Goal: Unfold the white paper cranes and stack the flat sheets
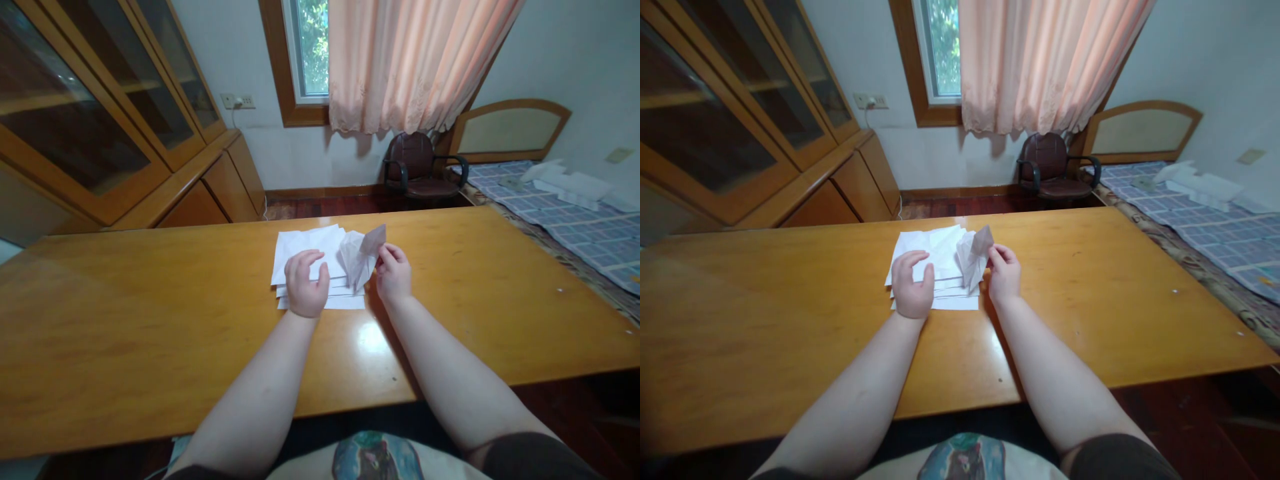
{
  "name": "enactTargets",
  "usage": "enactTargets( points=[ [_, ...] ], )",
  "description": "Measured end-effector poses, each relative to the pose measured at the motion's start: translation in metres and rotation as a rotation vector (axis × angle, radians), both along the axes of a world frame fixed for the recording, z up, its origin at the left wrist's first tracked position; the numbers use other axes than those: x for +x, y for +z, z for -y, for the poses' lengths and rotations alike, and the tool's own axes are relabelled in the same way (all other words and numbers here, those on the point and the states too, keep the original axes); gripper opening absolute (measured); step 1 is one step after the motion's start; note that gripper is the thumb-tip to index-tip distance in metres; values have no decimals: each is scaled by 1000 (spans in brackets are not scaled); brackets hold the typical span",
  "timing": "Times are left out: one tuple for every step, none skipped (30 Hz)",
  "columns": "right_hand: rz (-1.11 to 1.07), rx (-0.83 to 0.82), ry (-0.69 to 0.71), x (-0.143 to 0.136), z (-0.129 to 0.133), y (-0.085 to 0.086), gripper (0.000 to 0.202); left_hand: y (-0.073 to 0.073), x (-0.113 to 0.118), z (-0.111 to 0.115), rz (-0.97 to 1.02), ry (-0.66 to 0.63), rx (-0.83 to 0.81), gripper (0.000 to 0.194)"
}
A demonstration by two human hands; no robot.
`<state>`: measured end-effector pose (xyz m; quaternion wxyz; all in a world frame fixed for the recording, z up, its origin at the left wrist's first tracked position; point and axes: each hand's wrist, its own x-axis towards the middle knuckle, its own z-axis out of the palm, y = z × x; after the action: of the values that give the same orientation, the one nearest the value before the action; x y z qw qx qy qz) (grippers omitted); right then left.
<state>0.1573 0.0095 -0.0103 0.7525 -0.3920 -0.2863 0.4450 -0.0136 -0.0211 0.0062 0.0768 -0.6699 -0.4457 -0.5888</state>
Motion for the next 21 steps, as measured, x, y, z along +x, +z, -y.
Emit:
enactTargets(
  points=[
    [43,0,11,-3,3,1,21,0,4,2,-86,-41,-20,21],
    [86,-5,24,-5,6,1,20,-1,8,3,-163,-73,-55,18],
    [129,-9,37,-7,9,2,19,-2,11,4,-221,-95,-95,17],
    [170,-8,49,-9,12,2,18,-3,15,3,-259,-110,-131,16],
    [209,-1,60,-11,14,1,17,-4,18,2,-283,-122,-159,16],
    [244,9,68,-12,16,1,16,-6,20,0,-297,-131,-183,16],
    [272,23,73,-12,17,0,16,-7,21,-2,-305,-136,-205,15],
    [292,37,76,-12,18,-1,16,-8,22,-3,-308,-135,-227,14],
    [304,50,79,-13,19,-2,15,-10,23,-5,-306,-127,-249,13],
    [312,60,82,-13,20,-2,15,-11,23,-6,-296,-115,-270,14],
    [320,70,86,-13,21,-3,14,-11,23,-6,-284,-105,-285,15],
    [330,80,91,-13,22,-3,14,-12,23,-6,-275,-103,-294,15],
    [342,88,96,-14,22,-2,14,-13,23,-6,-267,-104,-295,16],
    [352,92,98,-14,23,-1,14,-13,23,-5,-260,-107,-293,16],
    [360,92,96,-14,24,0,14,-13,24,-5,-249,-108,-291,17],
    [366,90,89,-14,24,2,14,-13,24,-3,-230,-107,-293,18],
    [369,85,79,-14,24,3,15,-14,24,-2,-195,-107,-300,18],
    [369,76,65,-13,24,4,15,-14,24,-1,-144,-110,-313,18],
    [368,67,46,-13,23,4,16,-14,25,0,-76,-121,-330,18],
    [367,58,24,-13,22,5,16,-15,25,1,-1,-136,-348,18],
    [372,49,0,-12,21,5,18,-16,26,2,77,-150,-363,19]
  ],
)
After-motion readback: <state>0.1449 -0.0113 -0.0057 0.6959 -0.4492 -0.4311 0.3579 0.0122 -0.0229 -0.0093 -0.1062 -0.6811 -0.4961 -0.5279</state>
